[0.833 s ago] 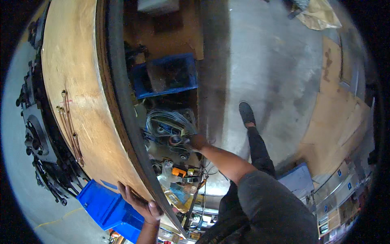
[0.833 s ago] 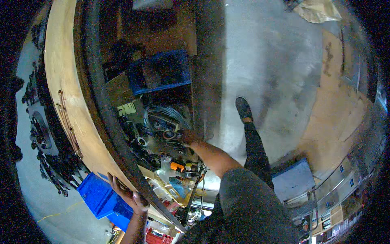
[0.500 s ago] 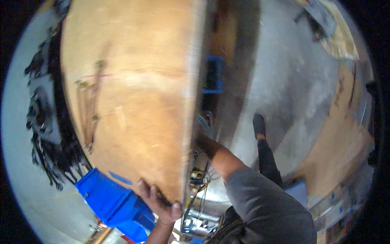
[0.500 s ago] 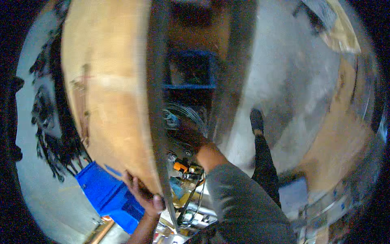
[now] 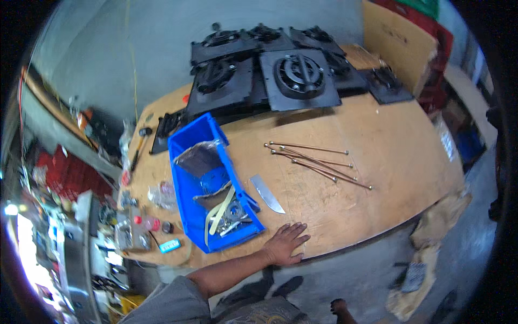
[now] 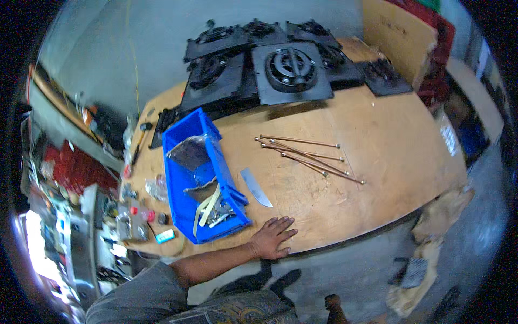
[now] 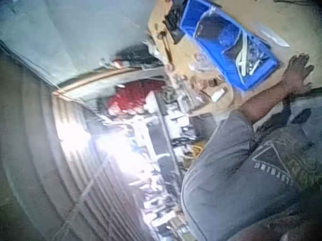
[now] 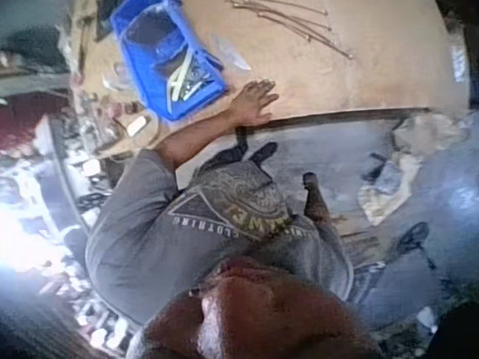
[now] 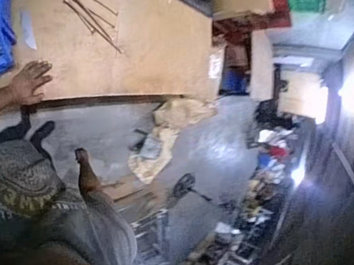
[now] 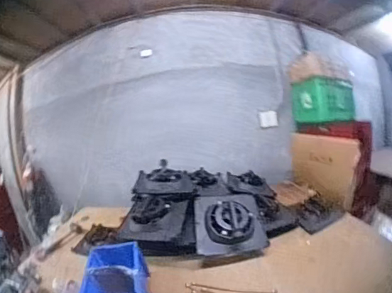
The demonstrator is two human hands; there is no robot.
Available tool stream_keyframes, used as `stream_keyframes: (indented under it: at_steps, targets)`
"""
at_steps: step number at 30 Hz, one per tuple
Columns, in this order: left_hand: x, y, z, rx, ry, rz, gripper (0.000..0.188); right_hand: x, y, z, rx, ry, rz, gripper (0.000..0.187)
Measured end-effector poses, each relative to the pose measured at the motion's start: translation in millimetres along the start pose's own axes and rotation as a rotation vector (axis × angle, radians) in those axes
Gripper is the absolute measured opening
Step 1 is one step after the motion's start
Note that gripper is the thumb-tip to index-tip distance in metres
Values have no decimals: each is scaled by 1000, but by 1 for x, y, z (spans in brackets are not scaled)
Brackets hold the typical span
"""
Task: The person sorts small hardware components from a blue bin onto a workbench, handling items such as copper rods, plastic pieces, and packaged parts. They repeatedly reach into the bin, pick up items, and place them on the table or back into the bin.
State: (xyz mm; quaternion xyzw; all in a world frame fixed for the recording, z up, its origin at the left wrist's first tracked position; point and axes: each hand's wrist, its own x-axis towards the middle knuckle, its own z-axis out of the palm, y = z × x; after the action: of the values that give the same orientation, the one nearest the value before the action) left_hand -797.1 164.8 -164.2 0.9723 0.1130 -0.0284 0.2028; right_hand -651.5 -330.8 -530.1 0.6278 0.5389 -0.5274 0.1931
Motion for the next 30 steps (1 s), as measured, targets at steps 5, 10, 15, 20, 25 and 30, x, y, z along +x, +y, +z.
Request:
stream_keyframes:
  at_steps: [5, 10, 15, 20, 25, 30]
  targets:
    - [9, -1, 6, -78, 158, 56, 61, -134, 9, -81, 1563, 471, 558, 24]
    - [-21, 15, -60, -449, 177, -111, 44, -165, -33, -207, 1517, 1030, 357, 21]
    - [-89, -45, -173, -166, 238, -656, 37, -192, -140, -355, 1050, 1536, 111, 21]
    - [-110, -103, -198, 24, 46, -688, 42, -149, -185, -460, 575, 1660, -94, 22]
    - [-126, -114, -219, 120, 581, -881, 60, -127, -254, -535, 768, 1361, -317, 26]
    - [-150, -154, -171, -492, 958, -861, 79, -125, -343, -582, 833, 846, -719, 52]
